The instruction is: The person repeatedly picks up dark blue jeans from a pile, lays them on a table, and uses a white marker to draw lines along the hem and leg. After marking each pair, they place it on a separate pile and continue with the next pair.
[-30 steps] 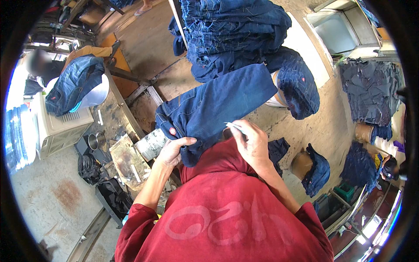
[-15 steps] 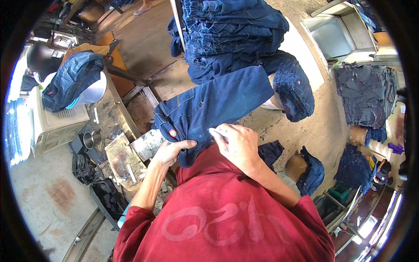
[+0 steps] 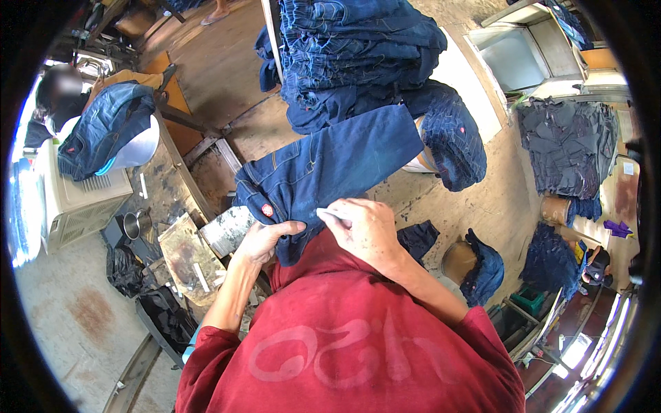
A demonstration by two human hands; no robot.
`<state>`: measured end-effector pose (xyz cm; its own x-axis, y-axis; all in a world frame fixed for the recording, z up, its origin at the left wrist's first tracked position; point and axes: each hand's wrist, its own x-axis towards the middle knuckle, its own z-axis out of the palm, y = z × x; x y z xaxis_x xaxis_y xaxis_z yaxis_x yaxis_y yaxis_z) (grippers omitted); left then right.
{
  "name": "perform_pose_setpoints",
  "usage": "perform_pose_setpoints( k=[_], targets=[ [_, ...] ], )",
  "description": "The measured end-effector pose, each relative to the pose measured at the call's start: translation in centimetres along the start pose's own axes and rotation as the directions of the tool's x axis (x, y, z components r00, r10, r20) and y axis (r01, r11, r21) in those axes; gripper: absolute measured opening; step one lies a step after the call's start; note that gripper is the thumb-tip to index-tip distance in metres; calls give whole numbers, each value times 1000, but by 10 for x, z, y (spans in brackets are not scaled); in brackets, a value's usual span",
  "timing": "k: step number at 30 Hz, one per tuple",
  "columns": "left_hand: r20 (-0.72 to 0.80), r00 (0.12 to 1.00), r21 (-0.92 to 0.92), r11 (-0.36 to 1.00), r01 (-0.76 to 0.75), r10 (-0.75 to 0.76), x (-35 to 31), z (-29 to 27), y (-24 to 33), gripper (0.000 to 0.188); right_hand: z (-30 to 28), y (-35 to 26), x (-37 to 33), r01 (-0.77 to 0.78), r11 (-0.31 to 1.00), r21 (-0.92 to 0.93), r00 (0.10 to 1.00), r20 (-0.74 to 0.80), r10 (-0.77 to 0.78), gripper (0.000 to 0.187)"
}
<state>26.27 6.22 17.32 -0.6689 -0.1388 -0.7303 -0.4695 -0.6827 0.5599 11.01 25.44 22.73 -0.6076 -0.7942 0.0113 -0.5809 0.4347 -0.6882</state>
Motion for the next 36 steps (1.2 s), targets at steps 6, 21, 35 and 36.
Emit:
perform_pose_setpoints(
  k=[6, 21, 35, 36],
  targets=[
    [-79, 992, -133, 985, -110, 101, -1, 5, -5, 49, -13, 5, 20, -135, 975, -178, 986, -117, 115, 17],
    [-87, 988, -266, 952, -148, 129, 2, 6, -19, 41, 3, -31, 31, 38, 976, -216, 998, -37, -47, 19],
    [-92, 986, -248, 956, -158, 139, 4, 2, -20, 45, -15, 13, 36, 255, 949, -185, 959, -78, -273, 11],
    [-78, 990, -262, 955, -138, 121, 5, 1, -19, 45, -13, 18, 39, 353, 918, -180, 925, -79, -372, 14]
  ],
)
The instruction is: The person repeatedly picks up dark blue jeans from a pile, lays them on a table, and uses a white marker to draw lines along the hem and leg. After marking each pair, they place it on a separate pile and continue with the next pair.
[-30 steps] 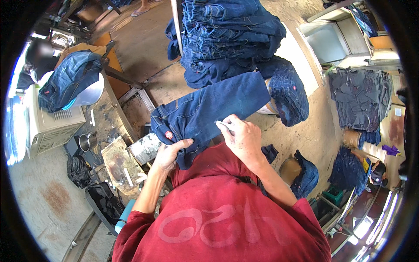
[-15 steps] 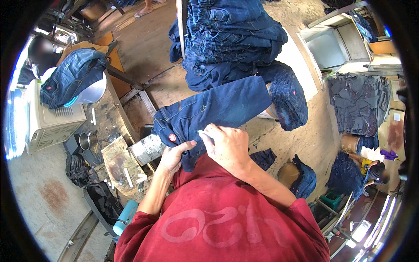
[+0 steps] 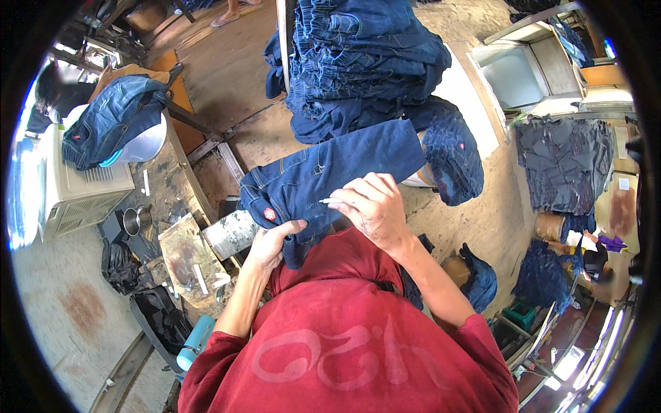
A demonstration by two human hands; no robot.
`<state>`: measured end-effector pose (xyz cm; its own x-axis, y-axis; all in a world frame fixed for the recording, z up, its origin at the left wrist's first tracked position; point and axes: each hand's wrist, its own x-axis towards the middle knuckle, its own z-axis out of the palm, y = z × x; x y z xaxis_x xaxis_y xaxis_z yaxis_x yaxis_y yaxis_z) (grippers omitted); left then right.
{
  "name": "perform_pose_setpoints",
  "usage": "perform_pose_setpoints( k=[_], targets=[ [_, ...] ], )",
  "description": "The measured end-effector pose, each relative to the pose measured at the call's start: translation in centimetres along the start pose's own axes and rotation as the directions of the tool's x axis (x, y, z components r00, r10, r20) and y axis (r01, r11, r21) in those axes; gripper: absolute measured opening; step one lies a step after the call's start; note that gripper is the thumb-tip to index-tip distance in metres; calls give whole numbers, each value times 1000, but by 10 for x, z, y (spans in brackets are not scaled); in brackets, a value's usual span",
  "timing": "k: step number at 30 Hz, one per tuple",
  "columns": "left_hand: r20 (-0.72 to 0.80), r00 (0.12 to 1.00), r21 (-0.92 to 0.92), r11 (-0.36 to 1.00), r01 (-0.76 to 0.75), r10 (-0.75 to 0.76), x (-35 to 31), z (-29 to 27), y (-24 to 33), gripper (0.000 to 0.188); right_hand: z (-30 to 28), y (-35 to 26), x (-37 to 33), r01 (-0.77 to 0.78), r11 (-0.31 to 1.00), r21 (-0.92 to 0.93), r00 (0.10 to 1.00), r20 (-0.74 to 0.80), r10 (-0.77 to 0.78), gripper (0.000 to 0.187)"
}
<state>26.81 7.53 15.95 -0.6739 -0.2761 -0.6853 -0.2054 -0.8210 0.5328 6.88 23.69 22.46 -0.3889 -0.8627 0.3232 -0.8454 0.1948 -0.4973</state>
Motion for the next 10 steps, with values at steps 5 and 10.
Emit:
perform_pose_setpoints(
  k=[5, 10],
  targets=[
    [-32, 999, 2, 999, 40, -40, -2, 2, 3, 46, 10, 10, 2, 151, 980, -128, 988, 32, -148, 15],
    [-63, 996, 13, 998, 57, -56, -1, 2, 2, 46, 3, 12, 3, 139, 985, -104, 989, 63, -133, 23]
  ],
)
